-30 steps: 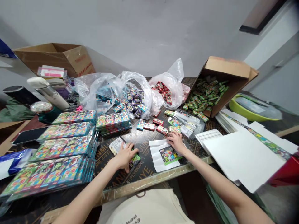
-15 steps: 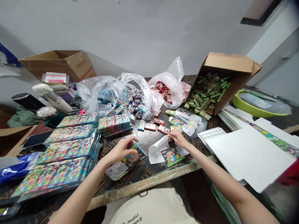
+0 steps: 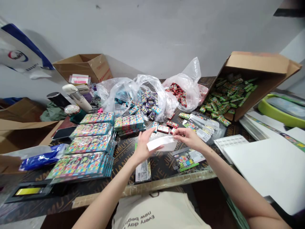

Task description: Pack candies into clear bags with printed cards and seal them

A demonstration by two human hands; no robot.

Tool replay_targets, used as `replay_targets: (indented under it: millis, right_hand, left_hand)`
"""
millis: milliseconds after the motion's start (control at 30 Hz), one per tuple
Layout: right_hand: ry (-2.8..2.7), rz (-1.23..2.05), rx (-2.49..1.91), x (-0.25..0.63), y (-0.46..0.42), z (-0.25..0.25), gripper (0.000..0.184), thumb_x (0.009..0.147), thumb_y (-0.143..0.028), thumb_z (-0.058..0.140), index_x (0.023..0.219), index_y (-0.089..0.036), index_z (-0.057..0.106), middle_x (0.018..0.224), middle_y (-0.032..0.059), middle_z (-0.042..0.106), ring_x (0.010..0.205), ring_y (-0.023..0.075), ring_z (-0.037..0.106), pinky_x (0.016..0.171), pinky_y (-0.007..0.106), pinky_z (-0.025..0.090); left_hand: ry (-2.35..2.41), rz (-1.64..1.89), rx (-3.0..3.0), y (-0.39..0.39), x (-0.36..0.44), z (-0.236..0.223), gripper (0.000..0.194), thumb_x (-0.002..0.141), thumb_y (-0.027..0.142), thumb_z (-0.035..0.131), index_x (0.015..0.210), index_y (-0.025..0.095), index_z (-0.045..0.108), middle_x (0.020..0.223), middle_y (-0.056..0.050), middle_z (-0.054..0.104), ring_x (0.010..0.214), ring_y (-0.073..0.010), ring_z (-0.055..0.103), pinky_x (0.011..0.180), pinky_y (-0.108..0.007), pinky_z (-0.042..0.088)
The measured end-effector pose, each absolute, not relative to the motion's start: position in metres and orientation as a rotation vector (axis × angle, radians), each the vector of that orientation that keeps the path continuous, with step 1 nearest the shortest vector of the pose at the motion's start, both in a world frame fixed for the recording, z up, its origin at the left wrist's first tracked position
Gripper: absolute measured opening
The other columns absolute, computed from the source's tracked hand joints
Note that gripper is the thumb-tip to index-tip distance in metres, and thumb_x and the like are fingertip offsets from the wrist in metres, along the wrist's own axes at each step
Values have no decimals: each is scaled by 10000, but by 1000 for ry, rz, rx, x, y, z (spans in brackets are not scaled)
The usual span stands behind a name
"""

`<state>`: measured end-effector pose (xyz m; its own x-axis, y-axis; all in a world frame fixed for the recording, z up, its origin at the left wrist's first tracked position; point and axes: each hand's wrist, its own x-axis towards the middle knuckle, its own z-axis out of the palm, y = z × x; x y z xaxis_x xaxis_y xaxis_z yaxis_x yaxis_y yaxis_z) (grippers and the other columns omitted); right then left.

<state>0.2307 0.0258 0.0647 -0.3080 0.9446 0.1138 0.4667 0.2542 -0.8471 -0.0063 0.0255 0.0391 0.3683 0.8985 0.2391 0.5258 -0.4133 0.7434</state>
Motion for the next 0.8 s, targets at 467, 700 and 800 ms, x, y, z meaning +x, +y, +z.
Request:
replay_targets:
  millis: [467,700,800]
  right_hand:
    - [-1700,674,-1081,225,8,58,150,803,-321,555,822,-238,679,990,58,637,976,217,562,882,390,423]
    - [-1384,1108,-1095,221,-18,45,834,673,-371,679,1358,-318,205,1159,77,551,894,204,611,692,322,531]
    - [-1177,745,-1348,276,-57,35,863,701,-332,640,1380,-295,109,1152,76,540,891,197,606,729,330,529]
  left_hand:
    - [897,884,678,11,12,36,392,640,409,700,909,133,631,790,-63,680,625,-157,613,619,-268,479]
    - [907,833,1021,0,24,28,498,739,530,540,1052,147,598,901,-91,674,758,-213,623,661,-299,475]
    - [818,625,1535,10,12,14,610,702,502,588,1226,209,479,1189,-93,566,1058,-269,528,874,-360,418]
